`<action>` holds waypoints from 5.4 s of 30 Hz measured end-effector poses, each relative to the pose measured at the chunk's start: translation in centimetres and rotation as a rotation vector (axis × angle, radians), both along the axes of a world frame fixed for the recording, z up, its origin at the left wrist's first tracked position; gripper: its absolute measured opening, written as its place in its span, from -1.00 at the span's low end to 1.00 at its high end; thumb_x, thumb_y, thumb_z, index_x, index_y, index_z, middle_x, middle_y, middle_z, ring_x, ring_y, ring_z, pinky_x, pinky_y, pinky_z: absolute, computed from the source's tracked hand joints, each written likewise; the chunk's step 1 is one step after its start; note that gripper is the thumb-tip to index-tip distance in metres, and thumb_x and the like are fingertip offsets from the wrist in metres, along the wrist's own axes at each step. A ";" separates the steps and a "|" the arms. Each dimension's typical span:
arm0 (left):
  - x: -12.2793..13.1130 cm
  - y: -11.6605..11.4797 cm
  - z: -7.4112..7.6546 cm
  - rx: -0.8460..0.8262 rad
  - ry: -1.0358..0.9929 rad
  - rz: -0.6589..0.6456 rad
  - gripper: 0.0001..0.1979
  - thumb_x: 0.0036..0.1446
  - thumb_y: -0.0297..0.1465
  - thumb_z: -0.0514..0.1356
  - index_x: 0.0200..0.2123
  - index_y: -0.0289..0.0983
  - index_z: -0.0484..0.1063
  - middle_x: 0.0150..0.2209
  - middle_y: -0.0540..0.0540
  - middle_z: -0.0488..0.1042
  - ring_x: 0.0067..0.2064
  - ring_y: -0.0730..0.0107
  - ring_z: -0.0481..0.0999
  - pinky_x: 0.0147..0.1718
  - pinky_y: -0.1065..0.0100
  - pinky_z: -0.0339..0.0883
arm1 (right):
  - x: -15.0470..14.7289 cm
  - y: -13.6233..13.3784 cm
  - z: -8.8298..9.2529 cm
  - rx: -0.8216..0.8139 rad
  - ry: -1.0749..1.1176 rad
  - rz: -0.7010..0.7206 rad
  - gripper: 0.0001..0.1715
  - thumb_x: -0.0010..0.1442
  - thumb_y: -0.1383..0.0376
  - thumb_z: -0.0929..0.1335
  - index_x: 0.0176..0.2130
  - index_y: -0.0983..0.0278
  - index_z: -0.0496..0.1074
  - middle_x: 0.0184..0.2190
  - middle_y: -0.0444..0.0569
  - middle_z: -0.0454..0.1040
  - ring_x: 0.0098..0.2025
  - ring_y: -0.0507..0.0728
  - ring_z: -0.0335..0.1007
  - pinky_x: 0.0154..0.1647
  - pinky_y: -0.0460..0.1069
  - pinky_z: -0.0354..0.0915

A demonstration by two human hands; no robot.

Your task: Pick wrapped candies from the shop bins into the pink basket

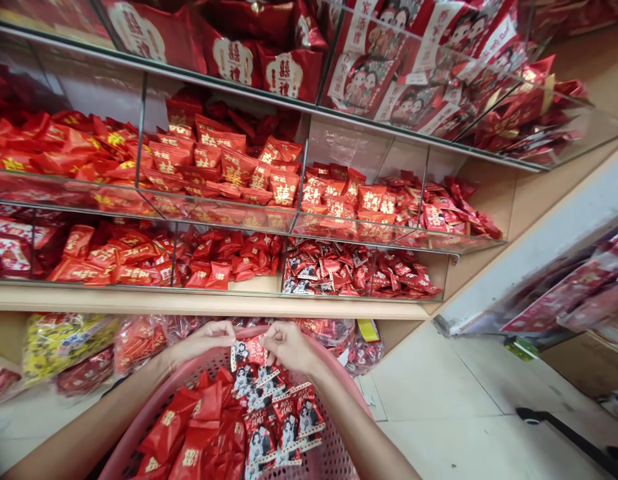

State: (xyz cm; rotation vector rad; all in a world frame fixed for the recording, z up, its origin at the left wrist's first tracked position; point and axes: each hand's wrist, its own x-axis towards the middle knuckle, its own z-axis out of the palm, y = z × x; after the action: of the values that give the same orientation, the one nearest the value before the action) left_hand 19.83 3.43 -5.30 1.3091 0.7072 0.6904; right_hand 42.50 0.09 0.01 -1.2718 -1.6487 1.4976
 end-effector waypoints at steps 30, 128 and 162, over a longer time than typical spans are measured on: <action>-0.2 0.1 0.2 -0.041 0.105 0.104 -0.66 0.04 -0.13 0.12 -0.31 -0.29 0.46 -0.22 -0.08 0.50 -0.12 0.22 0.42 -0.03 0.29 0.15 | 4.7 -6.6 -0.3 -0.328 0.229 -0.189 -0.59 -0.08 0.05 0.42 -0.52 0.26 0.21 -0.51 -0.22 0.17 -0.47 -0.06 0.17 -0.41 -0.08 0.37; -0.5 0.0 0.3 0.142 0.146 -0.116 -0.75 0.05 -0.28 0.15 -0.45 -0.30 0.56 -0.44 -0.06 0.53 -0.35 0.37 0.43 -0.20 0.40 0.21 | -4.2 -3.6 -3.4 -0.193 0.496 -0.714 -0.61 -0.25 0.08 0.48 -0.54 0.32 0.39 -0.65 -0.17 0.38 -0.60 -0.03 0.26 -0.60 -0.14 0.20; -0.5 -0.8 2.2 0.103 0.256 -0.026 -0.60 0.10 -0.16 0.03 -0.46 -0.26 0.56 -0.28 -0.09 0.52 -0.12 0.16 0.41 0.07 0.27 -0.02 | 3.3 -10.1 -2.4 -0.591 0.385 -0.572 -0.63 -0.21 0.17 0.50 -0.38 0.24 0.38 -0.39 -0.12 0.48 -0.37 0.04 0.40 -0.38 -0.08 0.29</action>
State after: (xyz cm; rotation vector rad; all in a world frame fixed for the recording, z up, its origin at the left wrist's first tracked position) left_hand 19.30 2.66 -3.06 1.5159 0.8681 0.5498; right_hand 45.83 -10.03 -2.44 -1.4605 -0.5337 1.7516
